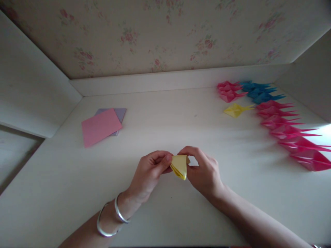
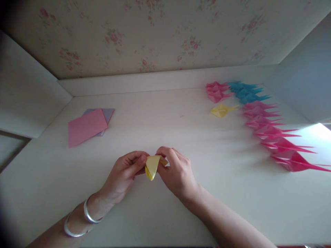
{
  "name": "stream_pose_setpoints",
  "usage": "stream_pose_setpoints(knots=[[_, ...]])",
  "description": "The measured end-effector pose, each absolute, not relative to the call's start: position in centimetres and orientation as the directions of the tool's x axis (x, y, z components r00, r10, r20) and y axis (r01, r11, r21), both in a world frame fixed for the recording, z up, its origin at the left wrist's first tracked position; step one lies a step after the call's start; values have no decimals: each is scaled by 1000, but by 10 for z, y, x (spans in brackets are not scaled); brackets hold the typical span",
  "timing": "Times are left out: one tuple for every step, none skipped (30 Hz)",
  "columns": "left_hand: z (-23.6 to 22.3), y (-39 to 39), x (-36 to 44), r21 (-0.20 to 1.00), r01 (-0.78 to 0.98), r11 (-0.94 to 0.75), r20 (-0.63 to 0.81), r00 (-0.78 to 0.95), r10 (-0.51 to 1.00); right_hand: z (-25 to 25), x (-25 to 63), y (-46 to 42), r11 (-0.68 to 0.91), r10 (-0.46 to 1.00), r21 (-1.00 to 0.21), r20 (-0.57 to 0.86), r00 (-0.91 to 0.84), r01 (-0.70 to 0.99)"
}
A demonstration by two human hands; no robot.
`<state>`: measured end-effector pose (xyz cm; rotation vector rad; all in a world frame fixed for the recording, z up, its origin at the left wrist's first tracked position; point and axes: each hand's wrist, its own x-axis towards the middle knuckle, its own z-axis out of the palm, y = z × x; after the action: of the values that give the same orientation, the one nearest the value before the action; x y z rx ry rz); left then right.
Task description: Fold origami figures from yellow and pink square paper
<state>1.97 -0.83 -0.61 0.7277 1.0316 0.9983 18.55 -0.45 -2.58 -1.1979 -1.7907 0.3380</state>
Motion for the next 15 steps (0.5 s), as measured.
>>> stream_pose_setpoints(knots=[[-6,-8,19,868,-317,382,-344,171,923,-26,185,-4,448,858,-674,509,-71,587],[-6,-8,19,870,-313,380,-343,170,924,-26,184,-4,410,879,-699,475,-49,586],[-6,-8,19,872,-307,382,-345,169,923,-26,183,-4,374,899,-723,437,-35,581],[-6,-8,19,873,-300,385,-348,171,922,-26,183,-4,339,918,-745,396,-27,574],[-6,-9,19,874,-293,387,-350,172,921,-26,182,-3,304,935,-765,354,-23,568],[-6,-9,19,876,-288,386,-350,171,921,-26,182,-3,275,948,-780,316,-25,562],[-7,-9,19,879,-284,384,-348,169,922,-26,181,-3,249,959,-794,281,-28,555],[-7,-9,19,881,-280,381,-348,163,923,-25,181,-2,228,968,-806,250,-34,546],[-7,-9,19,883,-278,379,-348,155,925,-24,181,-2,207,975,-821,219,-40,533],[-7,-9,19,883,-278,378,-349,150,925,-23,181,-2,181,982,-837,185,-45,516],[-7,-9,19,883,-279,377,-350,144,926,-21,181,-2,152,988,-855,145,-53,496],[-7,-8,18,883,-280,376,-349,141,926,-20,181,-2,121,993,-872,102,-65,475],[-7,-7,17,885,-279,372,-347,135,928,-18,181,-1,93,995,-886,62,-83,454],[-7,-6,16,889,-276,366,-345,122,931,-16,181,-1,76,994,-897,32,-106,435],[-8,-5,15,896,-266,356,-342,101,934,-15,181,-1,65,991,-905,9,-134,420]])
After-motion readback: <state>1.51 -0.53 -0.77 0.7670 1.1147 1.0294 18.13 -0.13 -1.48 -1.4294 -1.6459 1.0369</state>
